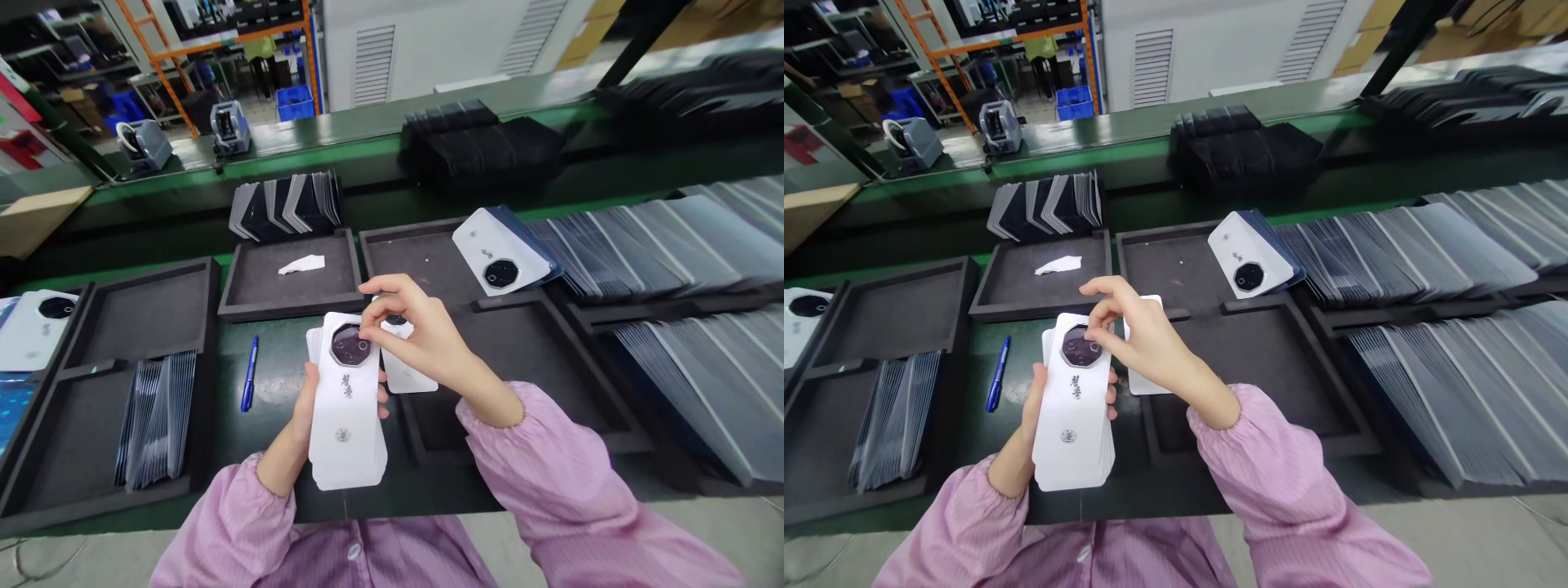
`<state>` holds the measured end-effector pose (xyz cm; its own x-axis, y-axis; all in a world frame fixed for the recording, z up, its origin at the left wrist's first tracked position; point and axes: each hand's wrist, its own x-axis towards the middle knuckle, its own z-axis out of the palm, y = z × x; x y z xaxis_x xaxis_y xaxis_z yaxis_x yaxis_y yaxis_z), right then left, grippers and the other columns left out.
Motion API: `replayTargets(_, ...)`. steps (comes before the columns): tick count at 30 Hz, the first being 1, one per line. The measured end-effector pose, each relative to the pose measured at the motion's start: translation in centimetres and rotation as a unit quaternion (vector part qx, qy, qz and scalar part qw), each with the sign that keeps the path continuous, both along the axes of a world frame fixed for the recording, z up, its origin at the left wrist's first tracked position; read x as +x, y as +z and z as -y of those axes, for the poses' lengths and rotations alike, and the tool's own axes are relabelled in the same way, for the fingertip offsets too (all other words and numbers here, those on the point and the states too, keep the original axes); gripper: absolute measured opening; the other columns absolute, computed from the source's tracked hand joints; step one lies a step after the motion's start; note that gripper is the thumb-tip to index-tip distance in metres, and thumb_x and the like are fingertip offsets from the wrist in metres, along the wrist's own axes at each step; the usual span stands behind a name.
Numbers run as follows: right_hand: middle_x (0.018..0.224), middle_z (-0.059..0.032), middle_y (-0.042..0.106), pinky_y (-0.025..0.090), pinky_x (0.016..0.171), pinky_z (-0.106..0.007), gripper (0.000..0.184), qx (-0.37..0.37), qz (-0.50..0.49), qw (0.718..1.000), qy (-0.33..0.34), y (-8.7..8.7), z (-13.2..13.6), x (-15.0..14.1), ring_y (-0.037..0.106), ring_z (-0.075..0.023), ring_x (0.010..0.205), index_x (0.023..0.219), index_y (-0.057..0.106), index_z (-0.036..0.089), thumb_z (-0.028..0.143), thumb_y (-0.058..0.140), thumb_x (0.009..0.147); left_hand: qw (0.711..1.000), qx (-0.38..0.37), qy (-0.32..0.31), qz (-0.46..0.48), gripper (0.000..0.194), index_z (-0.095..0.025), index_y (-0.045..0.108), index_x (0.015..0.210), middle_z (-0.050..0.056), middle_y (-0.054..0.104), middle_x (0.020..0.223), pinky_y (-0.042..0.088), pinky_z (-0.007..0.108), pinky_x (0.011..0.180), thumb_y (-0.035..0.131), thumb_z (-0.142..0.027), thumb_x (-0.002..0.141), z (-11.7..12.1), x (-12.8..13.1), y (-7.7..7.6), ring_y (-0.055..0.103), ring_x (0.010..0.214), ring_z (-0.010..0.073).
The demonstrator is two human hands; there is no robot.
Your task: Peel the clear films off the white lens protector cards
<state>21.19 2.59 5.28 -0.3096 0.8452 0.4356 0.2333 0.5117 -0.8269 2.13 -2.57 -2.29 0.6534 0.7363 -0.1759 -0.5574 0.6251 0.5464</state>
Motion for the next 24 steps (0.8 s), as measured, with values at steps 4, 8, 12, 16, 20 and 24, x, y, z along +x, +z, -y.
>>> replayTargets(4,0.083,0.0025,0.069,0.053,0.079,-0.035,0.037,0.055,0.058,0.997,-0.018,-0.5,0.0,-0.4,0.068,-0.0185,0.077,0.123,0.049,0.027,0.019,0.065,0.090,1.000,0.007,0.003,0.010,0.086,-0.007,0.071,0.118,0.017,0.074,0.102,0.053,0.039,0.081,0.063,-0.080,0.074,0.0,0.1,0.3,0.069,0.089,0.0290)
replayTargets(8,0.117,-0.0106,0.064,0.041,0.098,-0.053,0.047,0.161,0.137,0.957,-0.199,-0.8,0.3,-1.1,0.059,-0.0337,0.113,0.126,0.052,0.027,0.028,0.073,0.084,1.000,0.008,0.008,0.004,0.084,-0.007,0.072,0.117,0.016,0.075,0.103,0.053,0.038,0.084,0.065,-0.078,0.074,0.2,0.1,0.7,0.071,0.090,0.0285)
replayTargets(12,0.132,-0.0148,0.052,0.043,0.101,-0.057,0.080,0.026,0.102,0.978,-0.181,-0.7,0.5,-1.1,0.052,-0.0363,0.122,0.141,0.038,0.026,0.039,0.081,0.074,1.000,0.012,0.016,-0.014,0.077,-0.010,0.072,0.117,0.017,0.077,0.108,0.055,0.040,0.086,0.068,-0.074,0.075,0.3,-0.1,0.8,0.074,0.092,0.0315)
replayTargets(16,0.126,-0.0111,0.055,0.056,0.081,-0.047,0.070,-0.179,0.101,0.976,-0.065,-0.8,0.4,-1.2,0.060,-0.0310,0.111,0.128,0.047,0.025,0.040,0.082,0.069,0.996,0.017,0.061,-0.056,0.066,-0.011,0.071,0.117,0.018,0.078,0.109,0.053,0.048,0.094,0.076,-0.062,0.075,0.0,-0.1,0.6,0.074,0.099,0.0367)
replayTargets(20,0.106,-0.0048,0.063,0.057,0.073,-0.040,0.040,-0.150,0.065,0.983,-0.089,-0.7,-0.1,-1.0,0.066,-0.0261,0.097,0.098,0.052,0.024,0.032,0.079,0.069,0.976,0.015,0.157,-0.153,0.052,-0.013,0.073,0.106,0.012,0.080,0.097,0.057,0.044,0.087,0.089,-0.037,0.063,-0.2,0.0,0.4,0.075,0.092,0.0340)
replayTargets(24,0.085,-0.0003,0.069,0.058,0.062,-0.036,0.056,-0.200,-0.109,0.962,-0.153,-0.1,-1.9,2.3,0.073,-0.0251,0.076,0.101,0.042,0.026,0.037,0.083,0.064,0.965,-0.002,0.209,-0.162,0.053,-0.016,0.072,0.106,0.009,0.079,0.096,0.060,0.041,0.076,0.091,-0.033,0.060,-0.4,0.0,1.2,0.075,0.082,0.0296)
